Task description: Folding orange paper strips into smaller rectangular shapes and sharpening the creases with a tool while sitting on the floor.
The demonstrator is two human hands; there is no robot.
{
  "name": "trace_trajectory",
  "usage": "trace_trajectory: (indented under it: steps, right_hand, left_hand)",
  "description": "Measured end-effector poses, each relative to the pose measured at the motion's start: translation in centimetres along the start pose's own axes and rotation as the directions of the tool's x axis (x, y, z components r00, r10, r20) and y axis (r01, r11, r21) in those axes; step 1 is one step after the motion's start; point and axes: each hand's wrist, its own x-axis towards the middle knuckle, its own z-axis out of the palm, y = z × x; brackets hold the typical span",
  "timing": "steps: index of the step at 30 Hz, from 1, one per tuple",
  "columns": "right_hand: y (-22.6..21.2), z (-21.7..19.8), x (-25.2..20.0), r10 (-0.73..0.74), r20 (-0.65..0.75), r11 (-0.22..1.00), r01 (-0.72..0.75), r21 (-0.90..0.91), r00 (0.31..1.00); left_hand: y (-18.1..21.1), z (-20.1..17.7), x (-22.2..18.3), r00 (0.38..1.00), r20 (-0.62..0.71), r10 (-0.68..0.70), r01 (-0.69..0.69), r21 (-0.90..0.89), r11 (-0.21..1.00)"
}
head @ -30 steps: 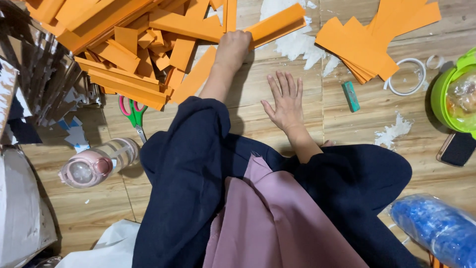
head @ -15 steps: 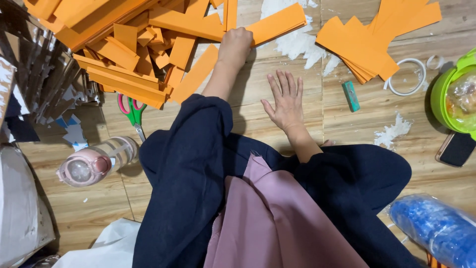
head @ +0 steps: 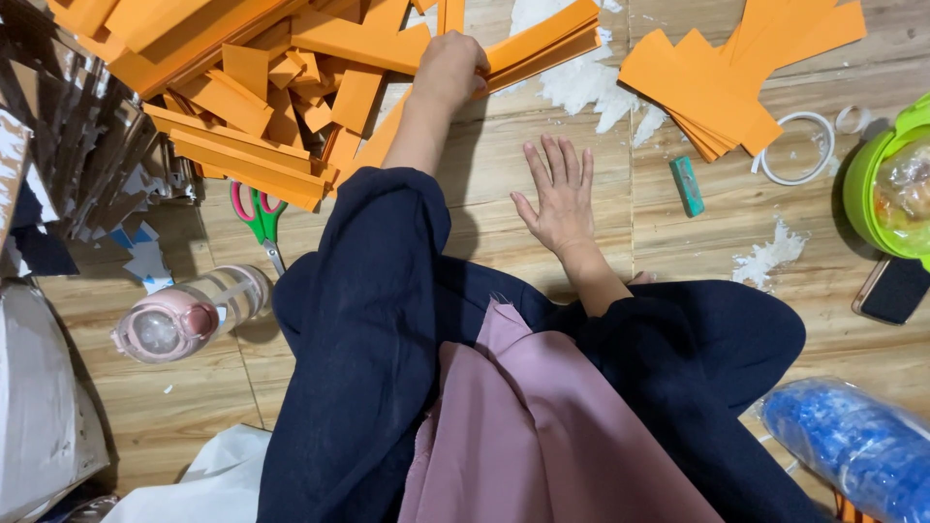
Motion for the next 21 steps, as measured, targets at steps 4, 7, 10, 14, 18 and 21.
trace_trajectory:
  steps: [4,7,10,14,18,21]
  right_hand:
    - [0.0,-0.1,0.1,0.005,0.018,1.0,-0.005,0.002,1.0]
    - [0.0,0.1,0.0,0.005,0.014,1.0,-0.005,-0.002,1.0]
    - [0.1,0.1,0.0,0.003,0.002,1.0,-0.003,-0.002,1.0]
    - [-0.1,-0.3,0.1,-0.004,-0.016,1.0,0.004,0.006,1.0]
    - [0.3,0.7,-0.1,0.005,-0.098,1.0,-0.002,0.03,0.995]
    - [0.7,1.4,1.0,0.014,-0.22,0.99,-0.045,-0.134,0.975]
  left_hand:
    - [0.0,-0.4,0.3,0.997,0.051,-0.06,0.06,0.005,0.998]
    - [0.0,-0.5,0.2,1.0,0.019,-0.006,0.006,-0.019,1.0]
    - [0.1,-0.4,0.0,0.998,0.051,-0.042,0.041,0.018,0.999]
    - [-0.1,0.4,-1.1,0.986,-0.119,0.118,-0.104,0.12,0.987]
    - [0.8,0.5,-3.5,0.875,-0.4,0.274,-0.172,0.272,0.947]
    - [4.2,-2.5,-6.9,0.911,-0.346,0.225,-0.186,0.14,0.972]
